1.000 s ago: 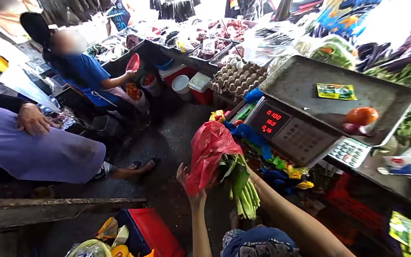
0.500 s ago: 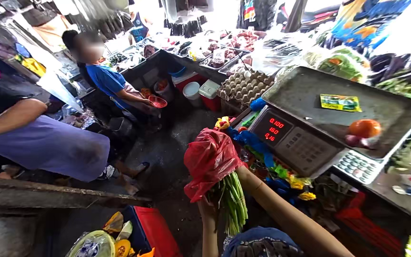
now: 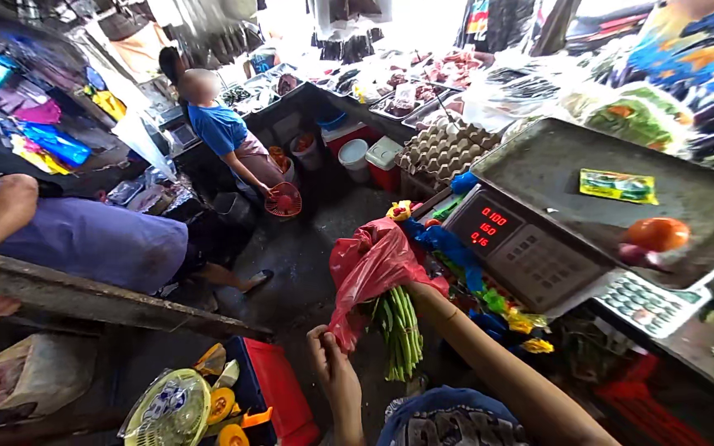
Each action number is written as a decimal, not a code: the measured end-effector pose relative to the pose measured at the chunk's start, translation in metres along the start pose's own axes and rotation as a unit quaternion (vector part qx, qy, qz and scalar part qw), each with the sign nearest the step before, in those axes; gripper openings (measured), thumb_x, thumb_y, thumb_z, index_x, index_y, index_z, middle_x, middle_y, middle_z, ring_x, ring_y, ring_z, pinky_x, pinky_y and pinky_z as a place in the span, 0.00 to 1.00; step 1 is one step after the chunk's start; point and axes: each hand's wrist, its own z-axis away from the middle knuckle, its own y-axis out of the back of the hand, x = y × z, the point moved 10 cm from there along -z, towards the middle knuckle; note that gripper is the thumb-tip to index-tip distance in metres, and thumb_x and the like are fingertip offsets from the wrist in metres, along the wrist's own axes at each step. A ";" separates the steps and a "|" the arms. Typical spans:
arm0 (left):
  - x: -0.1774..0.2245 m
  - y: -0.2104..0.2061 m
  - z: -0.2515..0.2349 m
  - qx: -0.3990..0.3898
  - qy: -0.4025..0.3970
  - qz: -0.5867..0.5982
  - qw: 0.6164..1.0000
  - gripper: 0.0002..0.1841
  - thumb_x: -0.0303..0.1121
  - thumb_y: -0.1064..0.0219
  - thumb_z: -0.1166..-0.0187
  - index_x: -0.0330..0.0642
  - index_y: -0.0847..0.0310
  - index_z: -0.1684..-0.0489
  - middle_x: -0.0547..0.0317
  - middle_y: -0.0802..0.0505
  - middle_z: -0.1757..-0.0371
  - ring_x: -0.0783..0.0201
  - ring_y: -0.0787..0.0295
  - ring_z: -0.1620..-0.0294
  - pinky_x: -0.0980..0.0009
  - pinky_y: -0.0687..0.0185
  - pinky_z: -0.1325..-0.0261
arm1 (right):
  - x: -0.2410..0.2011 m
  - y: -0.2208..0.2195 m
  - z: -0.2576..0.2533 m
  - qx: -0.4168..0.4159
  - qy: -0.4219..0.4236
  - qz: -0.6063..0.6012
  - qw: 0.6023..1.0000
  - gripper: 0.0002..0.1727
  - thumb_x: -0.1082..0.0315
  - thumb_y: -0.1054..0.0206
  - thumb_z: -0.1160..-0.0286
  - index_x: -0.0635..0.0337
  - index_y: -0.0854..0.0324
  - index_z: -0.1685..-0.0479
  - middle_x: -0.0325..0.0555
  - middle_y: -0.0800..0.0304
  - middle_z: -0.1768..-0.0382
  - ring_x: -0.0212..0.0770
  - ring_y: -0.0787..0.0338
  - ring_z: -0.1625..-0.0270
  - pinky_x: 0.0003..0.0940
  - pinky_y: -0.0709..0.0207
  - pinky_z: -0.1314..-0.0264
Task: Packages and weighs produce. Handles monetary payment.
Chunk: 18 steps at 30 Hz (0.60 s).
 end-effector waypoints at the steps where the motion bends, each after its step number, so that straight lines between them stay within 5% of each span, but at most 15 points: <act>1: 0.004 -0.007 0.003 -0.019 0.042 0.079 0.996 0.11 0.32 0.56 0.08 0.48 0.25 0.48 0.72 0.15 0.71 0.80 0.21 0.79 0.83 0.22 0.75 | 0.002 0.001 -0.008 -0.029 0.017 -0.022 0.999 0.12 0.66 0.44 0.10 0.59 0.16 0.56 0.36 0.11 0.69 0.27 0.11 0.65 0.26 0.15 0.57; 4: 0.016 -0.018 -0.002 -0.142 0.131 0.001 0.981 0.12 0.33 0.51 0.08 0.41 0.20 0.50 0.68 0.16 0.71 0.78 0.26 0.80 0.83 0.29 0.78 | 0.006 0.014 -0.030 -0.060 0.039 -0.051 0.996 0.14 0.64 0.47 0.08 0.59 0.17 0.52 0.37 0.10 0.67 0.28 0.11 0.63 0.28 0.14 0.55; 6: 0.008 -0.024 -0.006 -0.291 0.177 -0.192 0.921 0.15 0.41 0.44 0.10 0.39 0.16 0.50 0.67 0.17 0.72 0.75 0.26 0.77 0.77 0.28 0.72 | 0.010 0.028 -0.038 -0.043 0.001 -0.050 0.998 0.11 0.64 0.46 0.09 0.57 0.19 0.53 0.36 0.13 0.68 0.27 0.14 0.66 0.27 0.16 0.59; 8: 0.008 -0.040 -0.007 -0.406 0.183 -0.256 0.858 0.16 0.45 0.40 0.13 0.41 0.14 0.57 0.69 0.16 0.76 0.76 0.22 0.78 0.76 0.23 0.69 | 0.022 0.036 -0.047 -0.028 -0.064 -0.031 0.997 0.12 0.63 0.46 0.08 0.57 0.20 0.55 0.35 0.16 0.71 0.27 0.17 0.70 0.26 0.19 0.65; 10: 0.023 -0.060 -0.015 -0.410 0.175 -0.139 0.884 0.12 0.38 0.42 0.13 0.44 0.16 0.62 0.74 0.20 0.78 0.79 0.26 0.79 0.80 0.27 0.71 | 0.035 0.034 -0.060 -0.073 -0.080 -0.002 0.994 0.13 0.63 0.49 0.07 0.58 0.19 0.50 0.36 0.14 0.66 0.25 0.15 0.65 0.24 0.19 0.61; 13: 0.032 -0.077 -0.043 -0.300 0.234 0.062 0.923 0.18 0.33 0.54 0.07 0.42 0.16 0.57 0.69 0.16 0.76 0.77 0.22 0.76 0.81 0.22 0.68 | 0.025 0.017 -0.054 -0.180 -0.037 0.148 0.972 0.18 0.69 0.56 0.06 0.61 0.23 0.31 0.36 0.13 0.48 0.20 0.16 0.48 0.17 0.22 0.42; 15: 0.025 -0.078 -0.049 -0.276 0.263 0.094 0.920 0.19 0.33 0.55 0.06 0.39 0.16 0.57 0.64 0.14 0.75 0.76 0.23 0.77 0.81 0.25 0.71 | 0.024 0.025 -0.041 -0.212 -0.011 0.213 0.954 0.14 0.70 0.51 0.08 0.58 0.24 0.34 0.33 0.14 0.52 0.18 0.16 0.53 0.17 0.21 0.47; 18: 0.021 -0.083 -0.048 -0.304 0.265 0.087 0.911 0.15 0.33 0.50 0.08 0.39 0.16 0.55 0.66 0.17 0.74 0.79 0.28 0.80 0.84 0.31 0.76 | 0.014 0.038 -0.036 -0.176 -0.027 0.235 0.955 0.14 0.64 0.47 0.10 0.59 0.20 0.42 0.40 0.12 0.59 0.31 0.12 0.59 0.33 0.15 0.55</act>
